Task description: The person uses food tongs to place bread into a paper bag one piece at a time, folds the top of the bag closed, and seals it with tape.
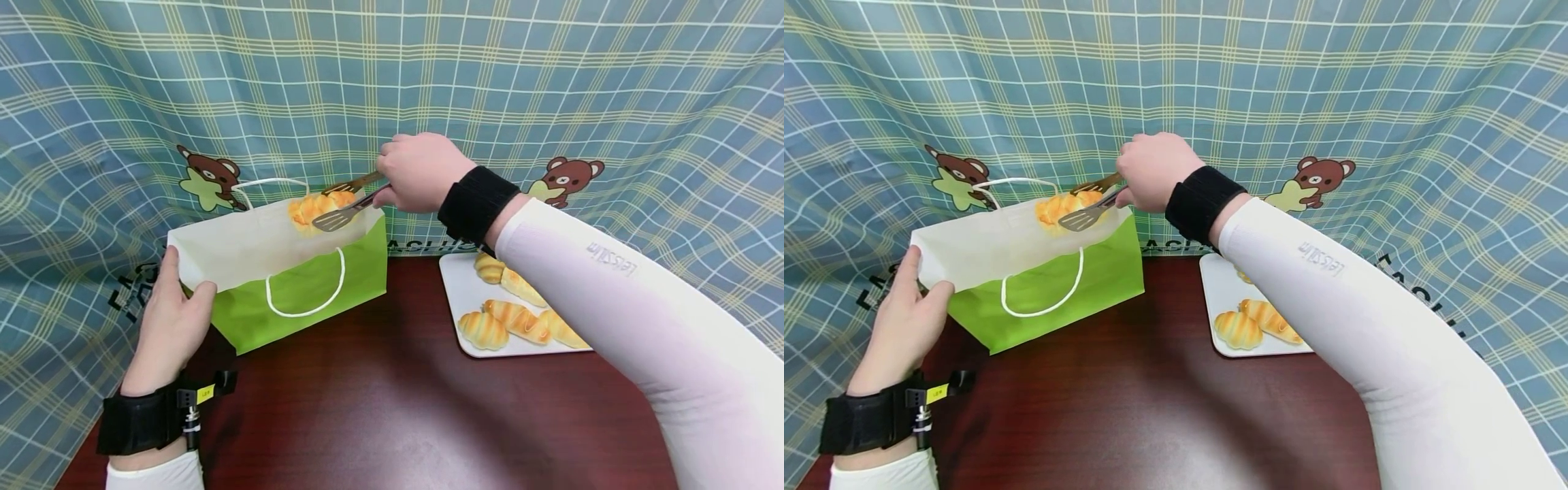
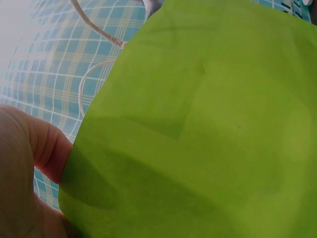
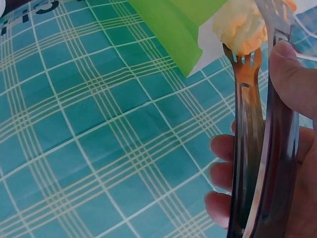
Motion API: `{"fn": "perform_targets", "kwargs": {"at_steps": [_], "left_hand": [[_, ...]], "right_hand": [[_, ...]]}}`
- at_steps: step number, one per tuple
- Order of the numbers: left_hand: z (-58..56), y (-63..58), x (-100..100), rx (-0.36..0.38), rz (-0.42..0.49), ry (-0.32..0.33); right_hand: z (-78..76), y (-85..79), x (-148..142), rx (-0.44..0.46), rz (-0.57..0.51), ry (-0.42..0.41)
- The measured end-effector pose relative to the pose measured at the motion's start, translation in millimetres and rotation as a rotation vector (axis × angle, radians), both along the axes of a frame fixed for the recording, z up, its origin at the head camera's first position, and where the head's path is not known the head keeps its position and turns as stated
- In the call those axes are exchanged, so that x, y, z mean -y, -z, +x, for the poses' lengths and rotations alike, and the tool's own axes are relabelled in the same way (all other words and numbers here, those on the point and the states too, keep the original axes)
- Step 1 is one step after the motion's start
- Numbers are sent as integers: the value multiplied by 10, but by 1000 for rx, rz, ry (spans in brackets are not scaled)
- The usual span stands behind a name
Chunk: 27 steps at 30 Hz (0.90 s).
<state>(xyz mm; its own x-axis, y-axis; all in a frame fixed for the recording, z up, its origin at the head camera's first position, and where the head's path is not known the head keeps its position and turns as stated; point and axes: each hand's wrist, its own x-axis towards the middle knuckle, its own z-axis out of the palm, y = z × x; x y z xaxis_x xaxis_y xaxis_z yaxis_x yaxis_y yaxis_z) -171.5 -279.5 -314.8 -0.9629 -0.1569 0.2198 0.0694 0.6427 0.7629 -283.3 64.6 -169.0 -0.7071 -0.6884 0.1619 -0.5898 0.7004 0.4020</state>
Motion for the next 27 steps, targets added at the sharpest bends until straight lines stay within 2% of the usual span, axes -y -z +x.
{"fn": "perform_targets", "kwargs": {"at_steps": [10,20,27], "left_hand": [[-4,-16,-26,-21,1,6],[12,8,8,3,-2,7],[21,29,8,3,-8,15]], "right_hand": [[-120,81,163,27,72,66],[-192,255,511,-31,178,53],[-175,314,712,50,122,119]]}}
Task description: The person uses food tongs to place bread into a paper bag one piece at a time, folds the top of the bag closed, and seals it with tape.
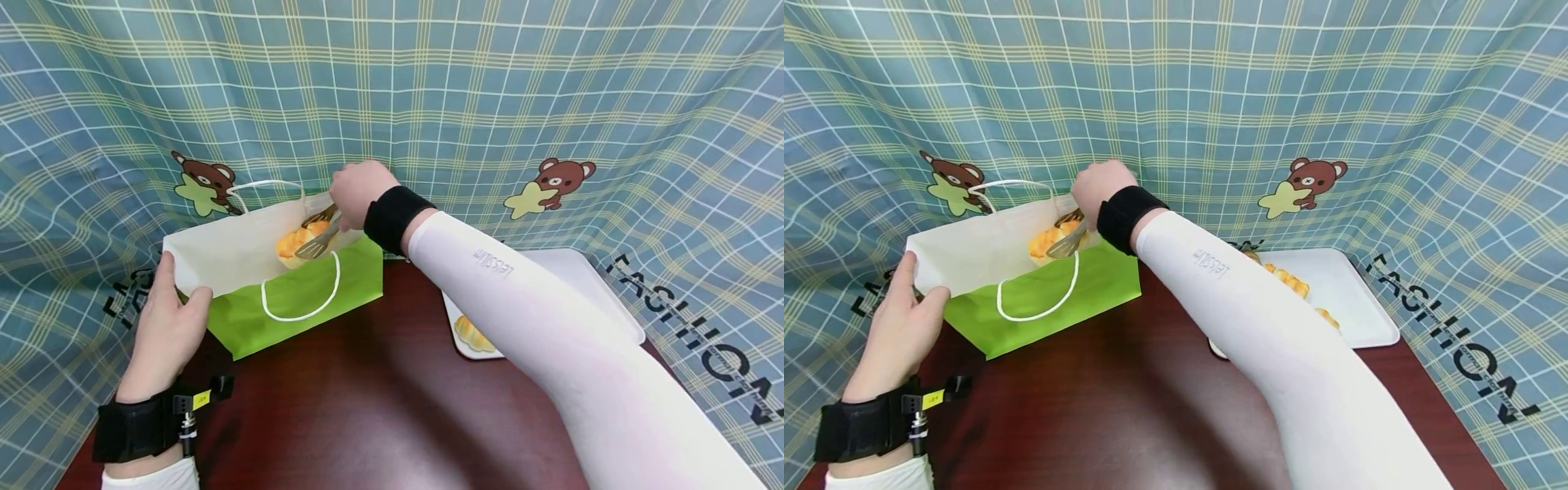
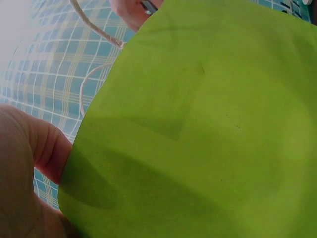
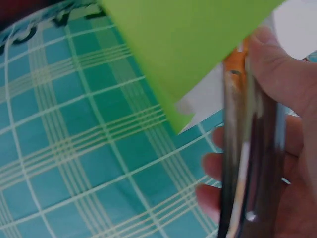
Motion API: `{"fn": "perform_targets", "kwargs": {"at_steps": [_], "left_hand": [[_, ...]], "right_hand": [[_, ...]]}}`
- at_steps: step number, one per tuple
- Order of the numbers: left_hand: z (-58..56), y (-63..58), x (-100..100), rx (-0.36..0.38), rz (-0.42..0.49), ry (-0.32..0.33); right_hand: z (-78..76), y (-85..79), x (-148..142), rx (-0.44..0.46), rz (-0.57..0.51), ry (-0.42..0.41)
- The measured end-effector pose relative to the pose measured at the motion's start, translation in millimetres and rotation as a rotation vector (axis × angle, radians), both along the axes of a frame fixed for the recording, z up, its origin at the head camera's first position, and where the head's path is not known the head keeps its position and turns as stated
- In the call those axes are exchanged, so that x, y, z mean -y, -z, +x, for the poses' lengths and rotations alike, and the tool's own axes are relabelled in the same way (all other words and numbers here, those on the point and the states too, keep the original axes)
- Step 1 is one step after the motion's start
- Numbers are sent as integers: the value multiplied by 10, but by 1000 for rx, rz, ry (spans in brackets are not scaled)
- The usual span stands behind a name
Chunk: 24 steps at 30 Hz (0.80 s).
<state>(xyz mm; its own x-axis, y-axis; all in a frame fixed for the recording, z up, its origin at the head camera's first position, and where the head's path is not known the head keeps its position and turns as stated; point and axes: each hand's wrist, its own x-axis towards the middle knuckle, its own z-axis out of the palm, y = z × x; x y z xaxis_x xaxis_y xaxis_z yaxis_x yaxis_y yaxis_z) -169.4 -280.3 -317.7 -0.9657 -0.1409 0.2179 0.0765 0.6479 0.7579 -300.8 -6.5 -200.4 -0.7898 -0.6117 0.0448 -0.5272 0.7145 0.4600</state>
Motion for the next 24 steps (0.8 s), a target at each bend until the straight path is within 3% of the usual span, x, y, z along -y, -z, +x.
{"fn": "perform_targets", "kwargs": {"at_steps": [15,24], "left_hand": [[-11,-5,4,-11,3,5],[-5,-6,6,-19,12,7]], "right_hand": [[-60,187,114,70,-5,67],[-116,290,69,51,11,88]]}}
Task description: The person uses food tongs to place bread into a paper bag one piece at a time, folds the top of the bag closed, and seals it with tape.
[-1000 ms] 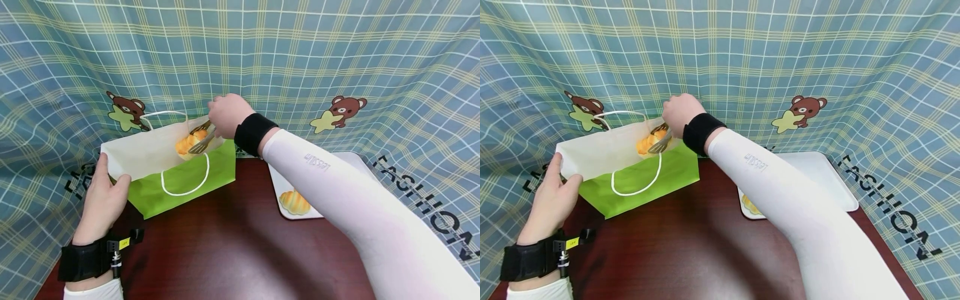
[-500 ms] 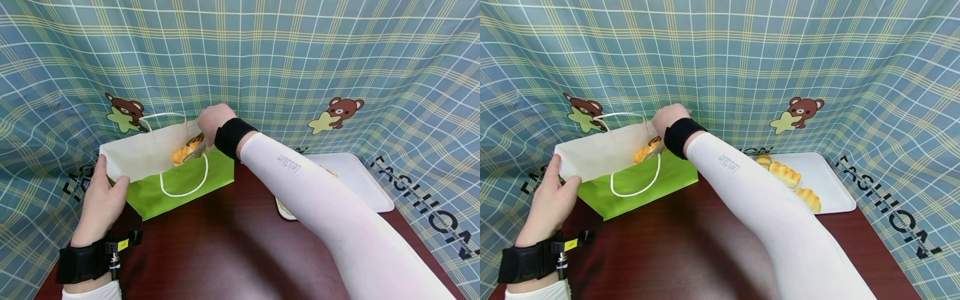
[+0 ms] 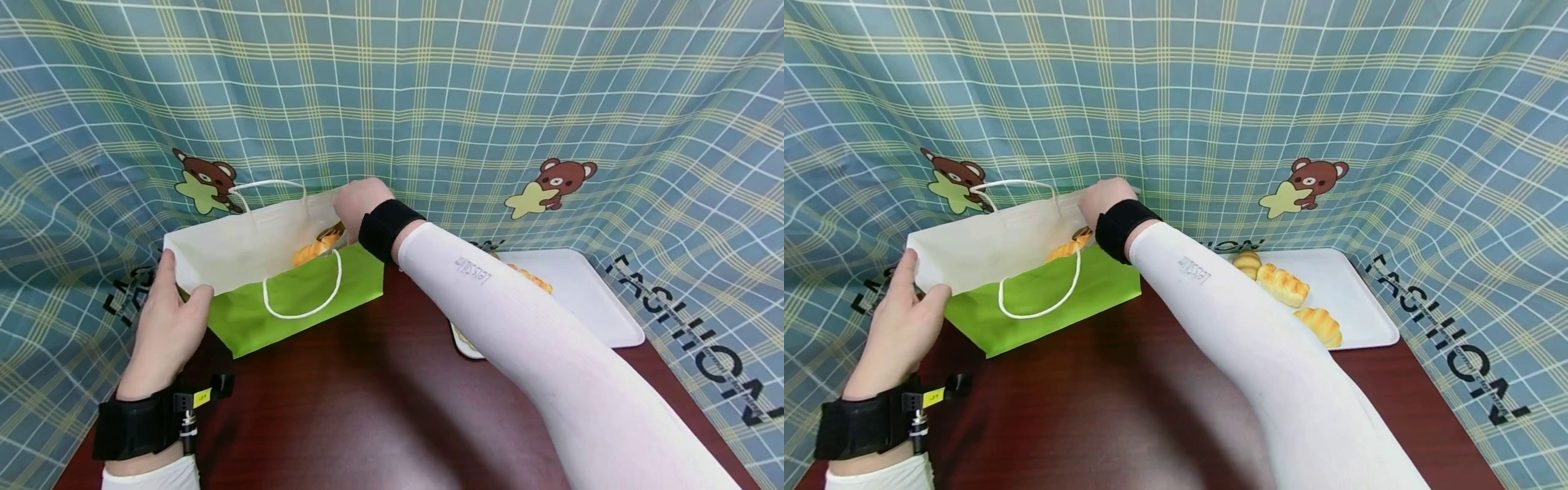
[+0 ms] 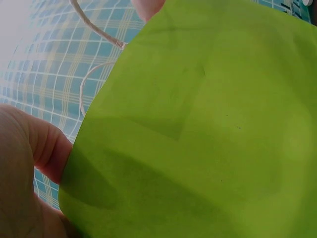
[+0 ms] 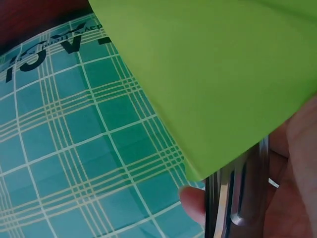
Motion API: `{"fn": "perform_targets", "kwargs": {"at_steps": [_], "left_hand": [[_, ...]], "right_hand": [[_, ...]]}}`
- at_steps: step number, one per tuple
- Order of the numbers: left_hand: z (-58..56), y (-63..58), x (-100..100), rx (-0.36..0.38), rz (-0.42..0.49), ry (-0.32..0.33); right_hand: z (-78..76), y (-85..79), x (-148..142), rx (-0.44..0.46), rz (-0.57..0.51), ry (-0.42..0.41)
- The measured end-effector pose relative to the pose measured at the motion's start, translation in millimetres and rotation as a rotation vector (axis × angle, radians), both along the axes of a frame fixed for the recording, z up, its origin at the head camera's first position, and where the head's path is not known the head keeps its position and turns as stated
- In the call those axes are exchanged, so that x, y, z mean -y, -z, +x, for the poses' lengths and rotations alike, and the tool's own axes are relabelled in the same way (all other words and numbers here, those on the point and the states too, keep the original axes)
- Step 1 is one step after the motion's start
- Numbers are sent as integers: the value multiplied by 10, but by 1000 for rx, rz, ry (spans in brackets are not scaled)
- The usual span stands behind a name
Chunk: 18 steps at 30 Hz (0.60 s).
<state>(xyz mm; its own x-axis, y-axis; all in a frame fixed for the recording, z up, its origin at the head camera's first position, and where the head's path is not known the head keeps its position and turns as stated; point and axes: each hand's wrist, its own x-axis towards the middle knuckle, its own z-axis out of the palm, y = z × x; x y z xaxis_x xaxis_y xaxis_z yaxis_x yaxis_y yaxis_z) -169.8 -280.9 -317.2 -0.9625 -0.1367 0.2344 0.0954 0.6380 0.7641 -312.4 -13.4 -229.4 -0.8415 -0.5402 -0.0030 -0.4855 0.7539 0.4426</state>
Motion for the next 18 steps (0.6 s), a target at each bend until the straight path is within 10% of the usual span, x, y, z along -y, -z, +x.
{"fn": "perform_targets", "kwargs": {"at_steps": [18], "left_hand": [[-19,13,-8,-1,1,-8]], "right_hand": [[61,58,-10,-32,31,28]]}}
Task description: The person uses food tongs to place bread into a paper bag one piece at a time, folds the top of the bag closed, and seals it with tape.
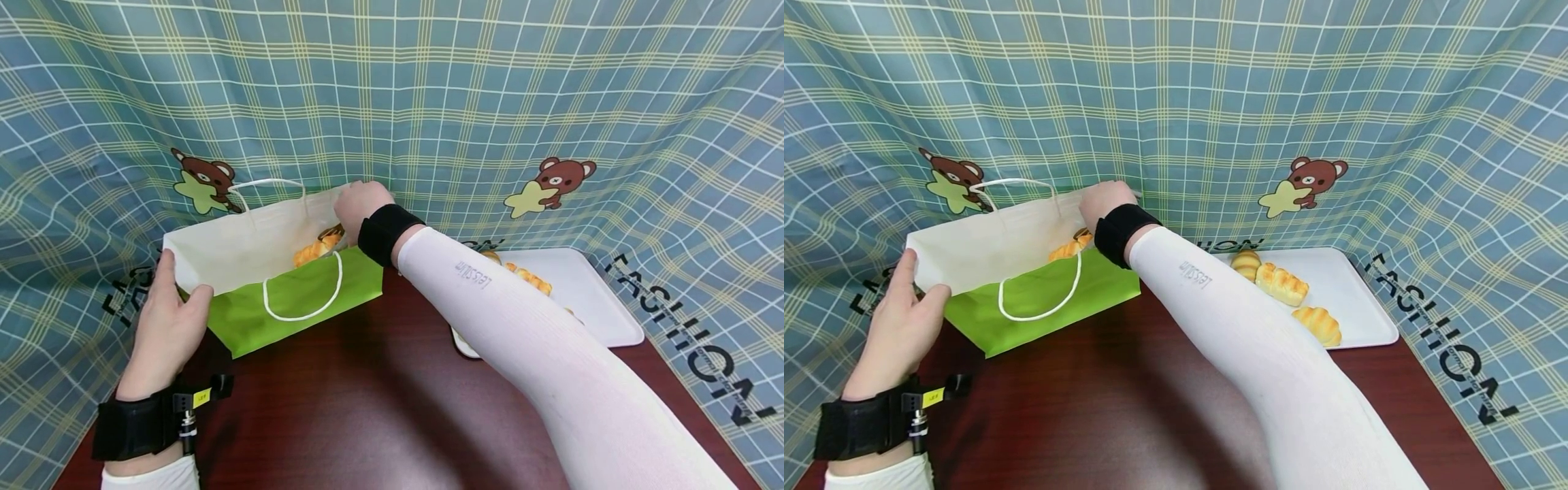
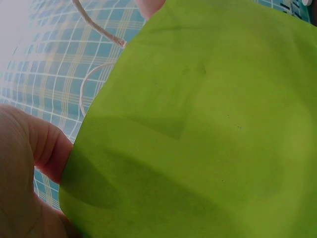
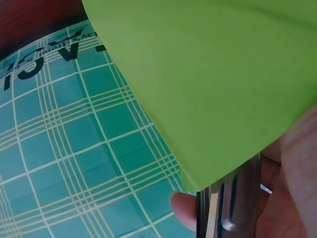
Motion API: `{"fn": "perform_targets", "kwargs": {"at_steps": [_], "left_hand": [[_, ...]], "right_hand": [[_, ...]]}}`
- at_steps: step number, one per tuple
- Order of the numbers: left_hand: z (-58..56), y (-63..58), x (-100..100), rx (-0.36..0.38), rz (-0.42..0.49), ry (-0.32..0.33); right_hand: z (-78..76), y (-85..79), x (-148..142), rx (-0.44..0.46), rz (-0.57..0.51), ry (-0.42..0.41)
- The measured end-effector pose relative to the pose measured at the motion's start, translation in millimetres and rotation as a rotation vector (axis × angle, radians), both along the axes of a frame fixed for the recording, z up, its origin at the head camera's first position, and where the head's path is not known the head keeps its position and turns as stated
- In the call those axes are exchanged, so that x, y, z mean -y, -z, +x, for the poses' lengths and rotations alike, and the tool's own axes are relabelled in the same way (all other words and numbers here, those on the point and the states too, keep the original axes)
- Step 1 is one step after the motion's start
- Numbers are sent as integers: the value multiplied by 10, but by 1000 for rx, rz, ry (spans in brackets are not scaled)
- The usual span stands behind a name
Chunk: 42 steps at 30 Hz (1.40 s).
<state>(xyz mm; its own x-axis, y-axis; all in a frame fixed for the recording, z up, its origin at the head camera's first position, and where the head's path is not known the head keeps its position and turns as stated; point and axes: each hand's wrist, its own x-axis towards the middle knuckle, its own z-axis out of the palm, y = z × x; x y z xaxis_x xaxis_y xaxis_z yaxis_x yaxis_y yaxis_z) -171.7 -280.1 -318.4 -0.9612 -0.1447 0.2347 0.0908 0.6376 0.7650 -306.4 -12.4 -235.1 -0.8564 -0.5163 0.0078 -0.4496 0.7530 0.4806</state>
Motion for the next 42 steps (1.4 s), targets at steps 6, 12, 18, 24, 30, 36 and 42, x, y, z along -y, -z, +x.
{"fn": "perform_targets", "kwargs": {"at_steps": [6,12,18,24,30,36,42], "left_hand": [[8,-2,0,-3,-3,0],[9,-21,-11,-10,-8,2],[2,-34,-18,-1,-10,3],[-6,-34,-17,-1,-8,0],[-10,-31,-20,0,-9,-2],[-14,-21,-16,-5,-6,3],[-18,-13,-12,-5,-10,-1]], "right_hand": [[9,6,-1,5,7,3],[0,6,-3,3,9,5],[4,8,-22,-6,20,0],[39,-1,-30,-12,24,-6],[50,9,-35,-19,30,-8],[50,36,-49,-29,33,-24],[49,43,-71,-31,22,-42]]}}
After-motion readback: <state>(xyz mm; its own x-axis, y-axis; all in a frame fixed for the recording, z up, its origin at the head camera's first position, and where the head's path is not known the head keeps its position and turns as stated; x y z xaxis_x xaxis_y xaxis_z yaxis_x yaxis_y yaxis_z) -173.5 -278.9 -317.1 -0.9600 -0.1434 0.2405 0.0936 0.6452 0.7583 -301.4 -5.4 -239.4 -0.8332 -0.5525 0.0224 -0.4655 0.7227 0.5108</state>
